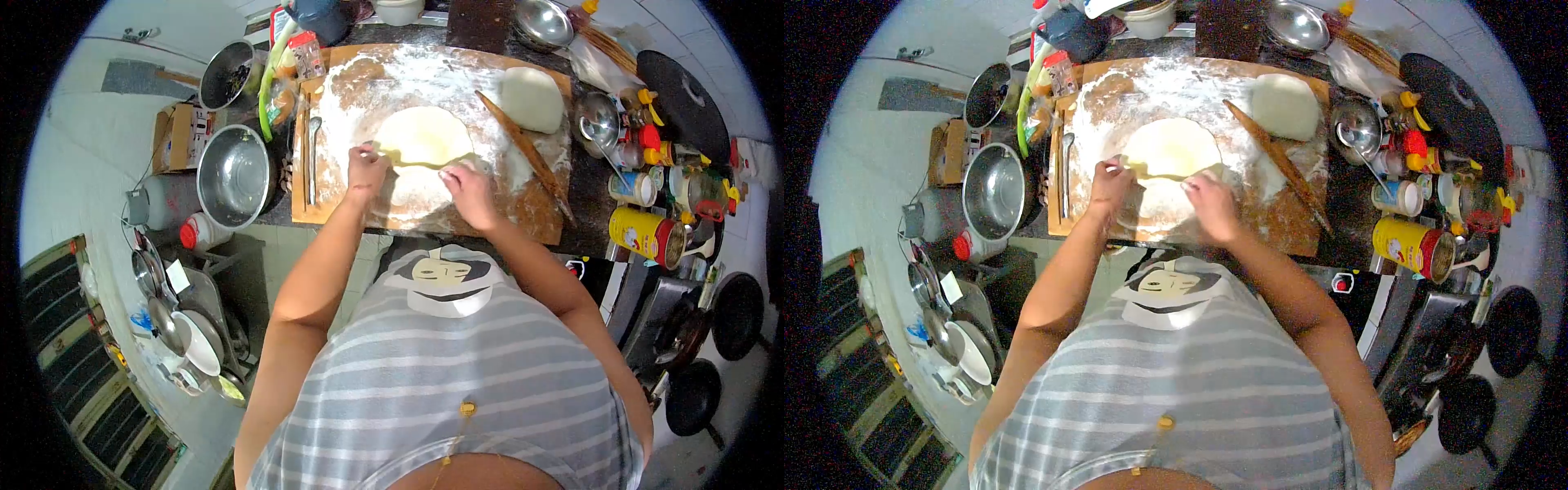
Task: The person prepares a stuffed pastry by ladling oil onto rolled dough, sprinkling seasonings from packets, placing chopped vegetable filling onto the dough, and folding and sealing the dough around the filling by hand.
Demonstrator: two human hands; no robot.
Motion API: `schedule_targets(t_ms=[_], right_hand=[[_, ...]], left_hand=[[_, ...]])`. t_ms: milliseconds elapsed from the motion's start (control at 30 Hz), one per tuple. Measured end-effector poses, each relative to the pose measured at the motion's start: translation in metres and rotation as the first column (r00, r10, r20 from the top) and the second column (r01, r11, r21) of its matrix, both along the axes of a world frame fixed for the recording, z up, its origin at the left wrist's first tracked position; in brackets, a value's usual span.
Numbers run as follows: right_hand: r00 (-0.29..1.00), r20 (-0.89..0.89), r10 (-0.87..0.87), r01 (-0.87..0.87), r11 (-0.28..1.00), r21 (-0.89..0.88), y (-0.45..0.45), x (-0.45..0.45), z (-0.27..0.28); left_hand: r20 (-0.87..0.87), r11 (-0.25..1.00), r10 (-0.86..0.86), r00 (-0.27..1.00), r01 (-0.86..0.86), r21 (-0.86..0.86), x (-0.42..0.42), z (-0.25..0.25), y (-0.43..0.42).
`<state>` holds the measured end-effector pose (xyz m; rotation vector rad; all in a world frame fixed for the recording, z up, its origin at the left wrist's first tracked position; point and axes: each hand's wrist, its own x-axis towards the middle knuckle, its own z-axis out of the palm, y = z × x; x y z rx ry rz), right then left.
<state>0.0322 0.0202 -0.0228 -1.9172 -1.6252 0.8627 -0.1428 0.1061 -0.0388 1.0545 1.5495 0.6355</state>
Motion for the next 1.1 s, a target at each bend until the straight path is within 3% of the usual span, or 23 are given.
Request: schedule_targets(t_ms=[67, 100, 200, 233, 267, 333, 400, 433, 533, 633, 733, 867, 967, 1000, 1067, 1100], right_hand=[[0.955, -0.247, -0.166, 0.158, 0.986, -0.05, 0.002, 0.012, -0.004], [0.96, -0.232, -0.159, 0.15, 0.987, -0.055, 0.004, 0.019, -0.014], [0.973, 0.041, -0.227, 0.215, 0.958, 0.191, 0.004, 0.003, -0.009], [0.998, 0.06, -0.014, -0.001, 0.968, 0.25, 0.009, 0.001, -0.008], [0.976, 0.092, 0.199, -0.217, 0.928, 0.303, 0.016, -0.002, -0.007], [0.726, 0.568, 0.388, -0.651, 0.654, 0.385, 0.024, -0.02, -0.014], [0.619, 0.631, 0.467, -0.698, 0.695, 0.172, 0.034, -0.027, -0.015], [0.562, 0.653, 0.507, -0.707, 0.704, 0.063, 0.04, -0.031, -0.013], [0.634, 0.565, 0.529, -0.627, 0.779, -0.026, 0.055, -0.054, -0.005], [0.614, 0.583, 0.531, -0.561, 0.814, -0.15, 0.072, -0.063, -0.015], [0.713, 0.51, 0.482, -0.502, 0.858, -0.109, 0.077, -0.067, -0.013], [0.598, 0.621, 0.507, -0.486, 0.845, -0.221, 0.064, -0.062, 0.008], [0.561, 0.643, 0.521, -0.559, 0.812, -0.169, 0.045, -0.054, -0.008], [0.576, 0.632, 0.519, -0.591, 0.798, -0.116, 0.038, -0.052, -0.021], [0.603, 0.603, 0.522, -0.636, 0.771, -0.032, 0.027, -0.045, -0.027], [0.616, 0.585, 0.527, -0.65, 0.76, -0.001, 0.021, -0.043, -0.025]], left_hand=[[0.208, 0.998, 0.01, 0.978, 0.003, -0.059, 0.022, 0.025, 0.002], [0.283, 0.996, -0.088, 0.955, 0.079, 0.043, 0.027, 0.015, 0.004], [0.189, 0.934, -0.204, 0.961, 0.133, 0.331, 0.03, -0.009, 0.018], [0.051, 0.879, -0.171, 0.984, 0.129, 0.46, 0.025, -0.013, 0.021], [-0.003, 0.885, -0.144, 0.99, 0.13, 0.447, 0.017, -0.017, 0.024], [-0.114, 0.899, -0.086, 0.99, 0.127, 0.419, -0.001, -0.016, 0.024], [0.018, 0.919, -0.033, 0.999, 0.023, 0.393, -0.011, -0.015, 0.018], [0.084, 0.926, -0.004, 0.996, -0.028, 0.377, -0.015, -0.015, 0.018], [0.063, 0.942, 0.045, 0.997, -0.063, 0.33, -0.028, -0.026, 0.019], [0.173, 0.949, 0.075, 0.982, -0.123, 0.29, -0.033, -0.035, 0.018], [0.169, 0.949, 0.067, 0.983, -0.115, 0.295, -0.039, -0.034, 0.018], [0.19, 0.949, 0.066, 0.98, -0.12, 0.292, -0.044, -0.026, 0.012], [0.003, 0.933, -0.077, 0.997, 0.071, 0.352, -0.048, -0.032, 0.014], [-0.145, 0.903, -0.119, 0.982, 0.168, 0.396, -0.044, -0.023, 0.016], [-0.432, 0.821, -0.169, 0.886, 0.369, 0.435, -0.03, 0.004, 0.022], [-0.482, 0.782, -0.205, 0.852, 0.439, 0.443, -0.026, 0.005, 0.028]])
